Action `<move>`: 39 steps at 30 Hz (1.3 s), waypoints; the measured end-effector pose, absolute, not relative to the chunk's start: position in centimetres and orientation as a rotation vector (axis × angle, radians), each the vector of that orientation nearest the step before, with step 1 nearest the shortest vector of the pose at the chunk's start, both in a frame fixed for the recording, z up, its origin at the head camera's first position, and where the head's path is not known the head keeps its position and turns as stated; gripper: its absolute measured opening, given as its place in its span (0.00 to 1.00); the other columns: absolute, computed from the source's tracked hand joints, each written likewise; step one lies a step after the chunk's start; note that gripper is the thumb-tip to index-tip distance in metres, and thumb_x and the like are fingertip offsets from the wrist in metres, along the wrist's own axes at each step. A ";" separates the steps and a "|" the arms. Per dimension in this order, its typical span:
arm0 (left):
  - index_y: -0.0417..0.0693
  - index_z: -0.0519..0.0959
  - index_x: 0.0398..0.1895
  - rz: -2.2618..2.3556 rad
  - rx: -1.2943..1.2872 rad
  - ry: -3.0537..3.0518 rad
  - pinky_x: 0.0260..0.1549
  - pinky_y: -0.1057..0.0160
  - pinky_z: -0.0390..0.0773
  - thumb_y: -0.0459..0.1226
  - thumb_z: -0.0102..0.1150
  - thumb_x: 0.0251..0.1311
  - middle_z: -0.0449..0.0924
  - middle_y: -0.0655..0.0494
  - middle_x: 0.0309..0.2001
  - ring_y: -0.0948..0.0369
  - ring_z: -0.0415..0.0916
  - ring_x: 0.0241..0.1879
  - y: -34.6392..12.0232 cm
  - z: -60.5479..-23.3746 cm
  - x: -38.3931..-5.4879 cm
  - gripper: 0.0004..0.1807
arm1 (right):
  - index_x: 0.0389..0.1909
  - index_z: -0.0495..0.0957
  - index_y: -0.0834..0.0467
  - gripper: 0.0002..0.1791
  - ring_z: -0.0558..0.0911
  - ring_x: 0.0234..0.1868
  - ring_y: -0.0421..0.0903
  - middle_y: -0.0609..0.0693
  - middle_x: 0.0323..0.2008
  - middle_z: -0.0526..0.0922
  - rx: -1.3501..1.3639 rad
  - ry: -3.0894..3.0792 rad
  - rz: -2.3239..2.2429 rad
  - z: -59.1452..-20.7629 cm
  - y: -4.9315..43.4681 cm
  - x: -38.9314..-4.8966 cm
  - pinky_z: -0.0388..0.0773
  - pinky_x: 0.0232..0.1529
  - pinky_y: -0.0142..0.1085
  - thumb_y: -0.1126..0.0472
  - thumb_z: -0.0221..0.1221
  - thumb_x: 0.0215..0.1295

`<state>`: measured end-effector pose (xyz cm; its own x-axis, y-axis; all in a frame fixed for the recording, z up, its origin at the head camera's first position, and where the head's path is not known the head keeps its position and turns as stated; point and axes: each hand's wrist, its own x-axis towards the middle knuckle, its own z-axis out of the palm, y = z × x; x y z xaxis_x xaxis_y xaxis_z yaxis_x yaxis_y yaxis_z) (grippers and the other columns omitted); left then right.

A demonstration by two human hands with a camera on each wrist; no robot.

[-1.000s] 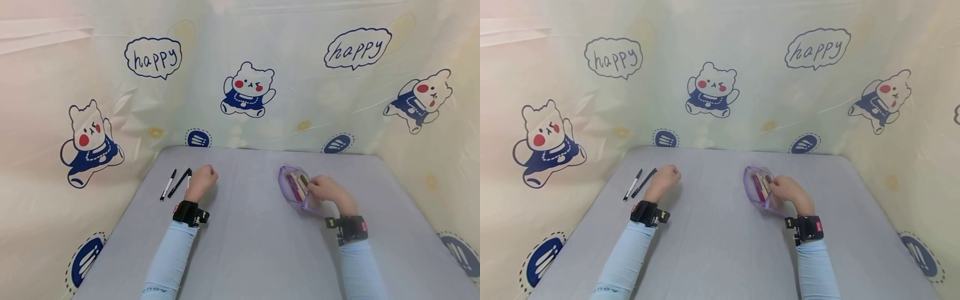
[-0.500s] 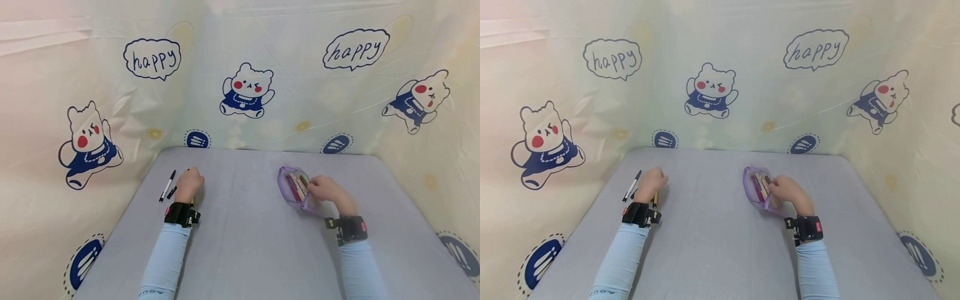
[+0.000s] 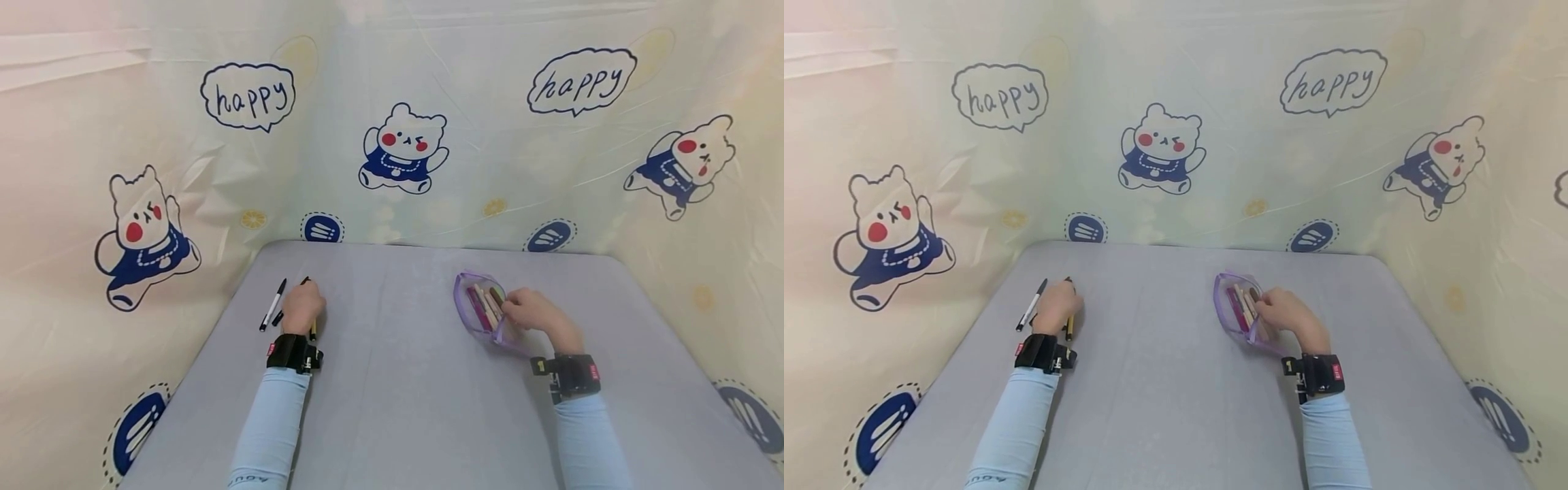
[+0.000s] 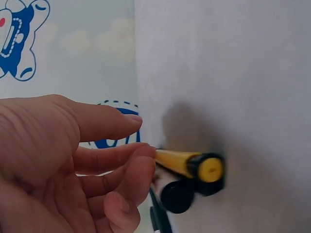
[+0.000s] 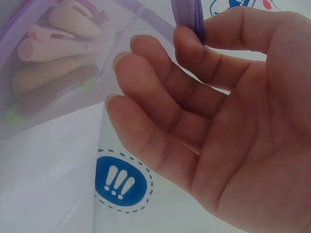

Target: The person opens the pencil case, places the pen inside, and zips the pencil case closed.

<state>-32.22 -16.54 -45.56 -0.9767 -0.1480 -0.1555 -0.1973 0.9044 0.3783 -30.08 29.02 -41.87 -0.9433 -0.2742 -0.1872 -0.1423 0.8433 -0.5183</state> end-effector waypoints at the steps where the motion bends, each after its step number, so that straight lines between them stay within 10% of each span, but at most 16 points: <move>1: 0.38 0.72 0.26 0.605 -0.259 2.949 0.13 0.63 0.67 0.31 0.44 0.66 0.69 0.49 0.21 0.56 0.68 0.18 -16.5 -45.6 -32.2 0.11 | 0.29 0.77 0.61 0.12 0.72 0.22 0.45 0.49 0.19 0.73 -0.318 2.768 -0.755 -41.9 29.0 -30.1 0.69 0.25 0.37 0.60 0.49 0.65; 39: 0.42 0.75 0.17 0.263 -0.220 3.104 0.16 0.60 0.67 0.31 0.48 0.64 0.71 0.51 0.18 0.58 0.65 0.18 -15.7 -47.0 -33.1 0.16 | 0.32 0.78 0.61 0.12 0.73 0.24 0.45 0.50 0.21 0.75 -0.292 2.756 -0.742 -41.9 29.3 -30.3 0.70 0.27 0.37 0.59 0.49 0.67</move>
